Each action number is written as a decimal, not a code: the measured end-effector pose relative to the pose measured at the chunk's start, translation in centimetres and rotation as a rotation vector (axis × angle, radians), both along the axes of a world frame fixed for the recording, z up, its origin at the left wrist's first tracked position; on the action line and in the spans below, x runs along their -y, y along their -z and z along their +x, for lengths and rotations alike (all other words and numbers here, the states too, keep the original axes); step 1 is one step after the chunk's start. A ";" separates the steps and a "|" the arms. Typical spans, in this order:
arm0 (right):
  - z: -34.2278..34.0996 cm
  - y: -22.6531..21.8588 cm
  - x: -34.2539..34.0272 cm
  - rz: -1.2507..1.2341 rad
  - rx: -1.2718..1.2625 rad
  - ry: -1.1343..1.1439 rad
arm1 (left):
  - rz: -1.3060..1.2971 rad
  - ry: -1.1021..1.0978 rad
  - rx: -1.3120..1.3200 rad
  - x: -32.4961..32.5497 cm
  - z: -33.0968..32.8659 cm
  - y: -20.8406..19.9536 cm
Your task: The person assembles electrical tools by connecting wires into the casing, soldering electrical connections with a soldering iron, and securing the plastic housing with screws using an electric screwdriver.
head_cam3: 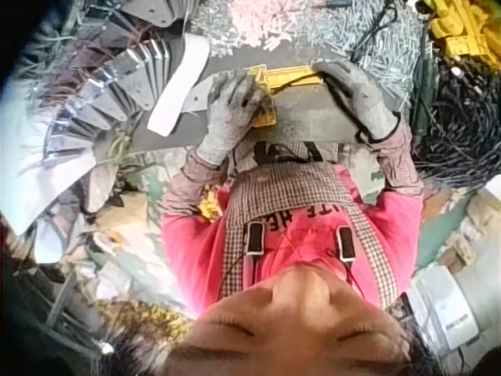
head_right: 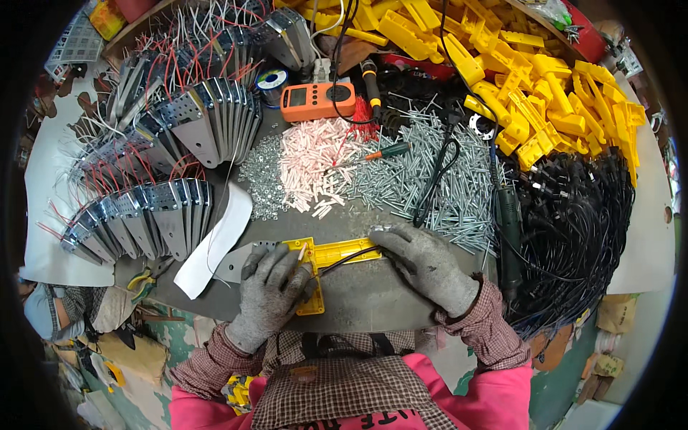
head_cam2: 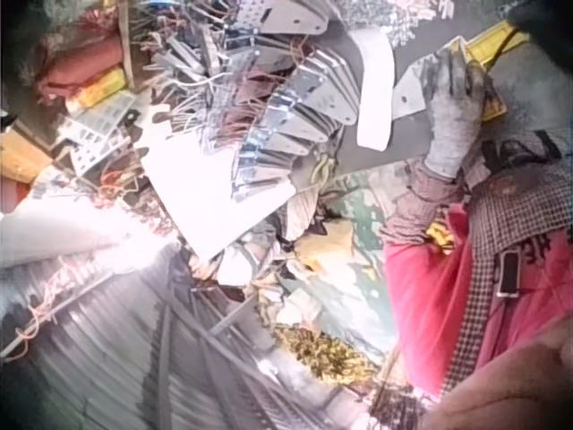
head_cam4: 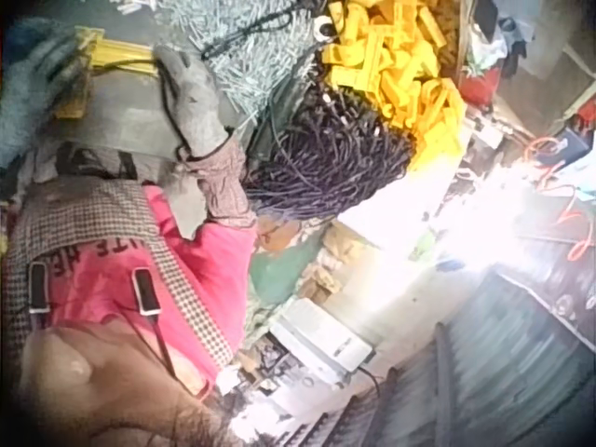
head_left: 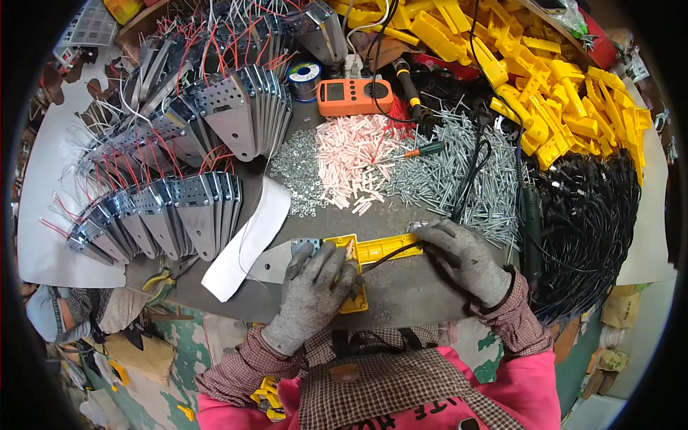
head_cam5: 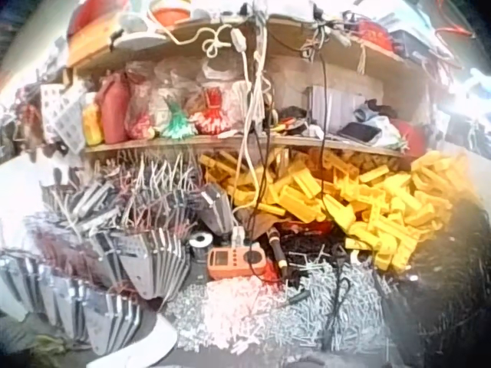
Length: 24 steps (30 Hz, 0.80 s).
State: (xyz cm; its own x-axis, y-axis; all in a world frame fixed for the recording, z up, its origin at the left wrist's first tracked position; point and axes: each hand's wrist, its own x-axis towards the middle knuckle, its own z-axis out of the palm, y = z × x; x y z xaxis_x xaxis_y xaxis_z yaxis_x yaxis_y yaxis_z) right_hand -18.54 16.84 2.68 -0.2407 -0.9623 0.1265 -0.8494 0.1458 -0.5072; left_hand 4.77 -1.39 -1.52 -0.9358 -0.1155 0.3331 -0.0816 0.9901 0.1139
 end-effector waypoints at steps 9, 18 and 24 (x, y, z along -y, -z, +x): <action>0.7 -0.6 0.5 0.056 0.073 0.112 | -0.008 0.148 -0.009 0.1 -0.9 0.0; 1.0 -0.2 3.4 0.013 0.340 0.041 | 0.236 0.155 -0.019 0.1 -1.4 -0.2; 4.3 -1.0 5.2 -0.062 -0.001 -0.168 | 0.354 0.105 -0.050 0.1 -1.5 -1.2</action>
